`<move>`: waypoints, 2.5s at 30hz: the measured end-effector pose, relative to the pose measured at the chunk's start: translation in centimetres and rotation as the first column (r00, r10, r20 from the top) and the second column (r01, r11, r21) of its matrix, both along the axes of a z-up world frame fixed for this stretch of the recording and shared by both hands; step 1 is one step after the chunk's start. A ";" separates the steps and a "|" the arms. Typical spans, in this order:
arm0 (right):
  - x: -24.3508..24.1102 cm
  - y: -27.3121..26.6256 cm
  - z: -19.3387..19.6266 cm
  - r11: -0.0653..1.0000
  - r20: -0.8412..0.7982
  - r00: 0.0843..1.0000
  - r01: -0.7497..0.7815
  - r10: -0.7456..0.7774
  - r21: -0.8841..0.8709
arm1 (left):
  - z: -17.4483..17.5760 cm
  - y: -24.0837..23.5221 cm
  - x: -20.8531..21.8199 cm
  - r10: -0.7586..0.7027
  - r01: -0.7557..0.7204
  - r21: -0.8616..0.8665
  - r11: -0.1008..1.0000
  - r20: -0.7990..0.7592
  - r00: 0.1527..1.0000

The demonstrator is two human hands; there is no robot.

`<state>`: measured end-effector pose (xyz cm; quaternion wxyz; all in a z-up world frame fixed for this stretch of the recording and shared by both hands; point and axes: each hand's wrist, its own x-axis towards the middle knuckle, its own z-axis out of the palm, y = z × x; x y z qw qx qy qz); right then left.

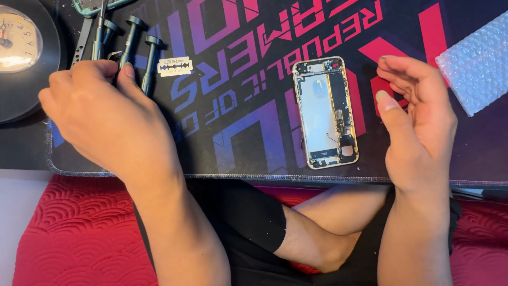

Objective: The person disassembles a smartphone using a screwdriver and tweezers. They remove screws from the device, place them on the desk, and detach internal components like the battery connector and camera module.

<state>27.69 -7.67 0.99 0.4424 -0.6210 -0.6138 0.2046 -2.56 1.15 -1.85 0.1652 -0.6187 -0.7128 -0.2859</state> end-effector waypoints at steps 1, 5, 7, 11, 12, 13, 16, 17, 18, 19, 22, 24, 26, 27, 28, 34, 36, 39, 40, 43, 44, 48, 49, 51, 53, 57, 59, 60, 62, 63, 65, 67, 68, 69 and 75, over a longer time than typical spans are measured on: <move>-0.1 0.0 0.0 1.000 0.013 1.000 -0.001 0.001 0.001 | 0.0 0.0 0.1 -0.010 0.010 0.006 1.000 0.007 1.000; -0.1 0.0 -0.1 1.000 0.012 1.000 -0.016 0.015 0.012 | 0.0 0.2 0.5 -0.077 0.075 0.051 0.996 0.035 0.996; -0.1 0.0 0.0 1.000 0.021 1.000 -0.019 0.019 0.014 | 0.2 0.2 0.8 -0.168 0.166 0.142 0.976 0.001 0.986; 0.0 0.0 -0.2 0.999 0.035 0.999 -0.031 0.030 0.023 | 1.7 -0.4 2.3 -0.259 0.258 0.224 0.940 -0.023 0.966; 0.0 0.0 -0.2 0.999 0.037 0.999 -0.030 0.029 0.023 | 1.9 -0.5 2.7 -0.285 0.275 0.224 0.935 0.013 0.958; 0.0 0.0 -0.2 0.999 0.039 0.999 -0.028 0.027 0.022 | 2.2 -0.7 3.1 -0.311 0.293 0.225 0.929 0.050 0.949; -0.2 -0.1 0.0 0.999 0.043 0.999 -0.029 0.028 0.018 | 3.8 -1.7 4.5 -0.403 0.363 0.234 0.902 0.158 0.901; -0.1 0.0 0.0 0.999 0.042 0.999 -0.027 0.026 0.018 | 4.1 -2.0 4.7 -0.405 0.364 0.233 0.902 0.157 0.901; -0.1 0.0 -0.1 0.999 0.047 0.998 -0.032 0.031 0.019 | 4.4 -2.4 4.9 -0.489 0.449 0.211 0.868 0.206 0.848; -0.1 0.0 -0.1 0.999 0.052 0.998 -0.037 0.036 0.020 | 4.6 -2.8 5.1 -0.565 0.532 0.193 0.825 0.256 0.784; -0.2 0.0 -0.1 0.999 0.044 0.998 -0.033 0.032 0.018 | 4.1 -3.5 6.4 -0.585 0.598 0.094 0.796 0.376 0.719; -0.1 0.0 -0.2 0.999 0.040 0.999 -0.034 0.033 0.020 | 4.0 -3.4 7.0 -0.675 0.669 0.143 0.729 0.316 0.667; 0.0 0.0 -0.1 0.999 0.035 0.999 -0.035 0.034 0.026 | 3.6 -3.0 7.2 -0.755 0.735 0.186 0.652 0.246 0.607; -0.1 0.0 0.0 0.999 0.036 0.999 -0.031 0.030 0.021 | 3.2 -2.7 7.1 -0.796 0.784 0.170 0.597 0.246 0.553; -0.1 0.1 0.1 0.999 0.037 0.999 -0.031 0.030 0.019 | 2.9 -2.4 7.1 -0.832 0.826 0.155 0.541 0.244 0.499; -0.2 0.1 0.2 1.000 0.035 0.999 -0.003 0.003 0.009 | 3.1 -3.0 7.7 -0.819 0.814 0.186 0.550 0.308 0.483; -0.2 0.1 0.1 1.000 0.030 1.000 0.000 0.000 0.010 | 2.9 -3.0 7.7 -0.825 0.818 0.195 0.542 0.310 0.473; -0.3 0.1 0.2 1.000 0.037 0.999 0.011 -0.011 0.004 | 2.7 -2.8 7.7 -0.839 0.826 0.230 0.514 0.332 0.430; -0.3 0.0 0.2 1.000 0.049 0.999 0.019 -0.019 -0.003 | 2.6 -2.8 7.8 -0.848 0.830 0.256 0.495 0.352 0.397; -0.5 -0.1 0.6 1.000 0.160 0.987 0.001 0.002 -0.020 | 3.2 -3.8 7.3 -0.660 0.735 0.329 0.593 0.721 0.210; -0.6 -0.2 0.9 1.000 0.162 0.987 0.002 0.002 -0.023 | 3.4 -3.9 7.2 -0.659 0.735 0.328 0.594 0.723 0.209; -0.4 -0.3 1.2 0.972 0.371 0.898 -0.215 0.234 -0.093 | 4.2 -4.3 6.8 -0.463 0.609 0.474 0.636 0.866 -0.191; -0.2 -0.4 1.0 0.948 0.433 0.844 -0.297 0.317 -0.116 | 4.3 -4.4 6.8 -0.422 0.580 0.453 0.677 0.885 -0.198; -0.1 -0.9 1.0 0.944 0.451 0.834 -0.323 0.318 -0.067 | 4.7 -4.7 7.0 -0.398 0.569 0.457 0.683 0.887 -0.234; 0.2 -1.3 0.9 0.939 0.470 0.825 -0.344 0.314 -0.022 | 3.9 -4.8 7.6 -0.371 0.561 0.461 0.688 0.887 -0.275; 1.8 -1.5 0.6 0.956 0.570 0.779 -0.289 0.260 -0.041 | 0.6 -5.3 9.4 -0.685 0.667 0.578 0.469 0.715 -0.138; 2.8 -1.7 0.3 0.971 0.605 0.766 -0.236 0.216 -0.047 | -0.6 -6.1 11.0 -0.800 0.773 0.505 0.384 0.600 0.005; 3.0 -1.7 0.1 0.973 0.570 0.793 -0.222 0.215 -0.058 | -0.9 -6.8 11.8 -0.666 0.886 0.278 0.372 0.744 0.046; 3.1 -1.7 0.1 0.976 0.525 0.824 -0.204 0.212 -0.073 | -0.6 -7.8 12.5 -0.513 0.956 0.030 0.293 0.848 0.131; 3.0 -1.8 0.4 0.975 0.517 0.828 -0.211 0.216 -0.069 | 0.2 -8.0 12.5 -0.707 0.934 0.085 0.348 0.678 0.202; 2.8 -1.7 0.4 0.974 0.500 0.837 -0.217 0.220 -0.066 | 0.7 -7.7 12.6 -0.845 0.917 0.139 0.375 0.457 0.276; 2.8 -1.6 0.2 0.973 0.547 0.814 -0.233 0.196 -0.002 | 0.4 -6.9 12.8 -0.919 0.885 0.320 0.338 0.315 0.237; 3.0 -1.6 0.0 0.973 0.541 0.817 -0.231 0.196 -0.004 | 0.2 -7.1 12.8 -0.918 0.887 0.314 0.338 0.317 0.237; 3.1 -1.7 -0.1 0.973 0.541 0.817 -0.232 0.200 -0.009 | 0.0 -7.3 12.7 -0.905 0.888 0.257 0.382 0.297 0.303; 3.0 -1.7 0.0 0.972 0.529 0.823 -0.236 0.208 -0.015 | -0.5 -7.7 12.8 -0.885 0.872 0.219 0.437 0.276 0.374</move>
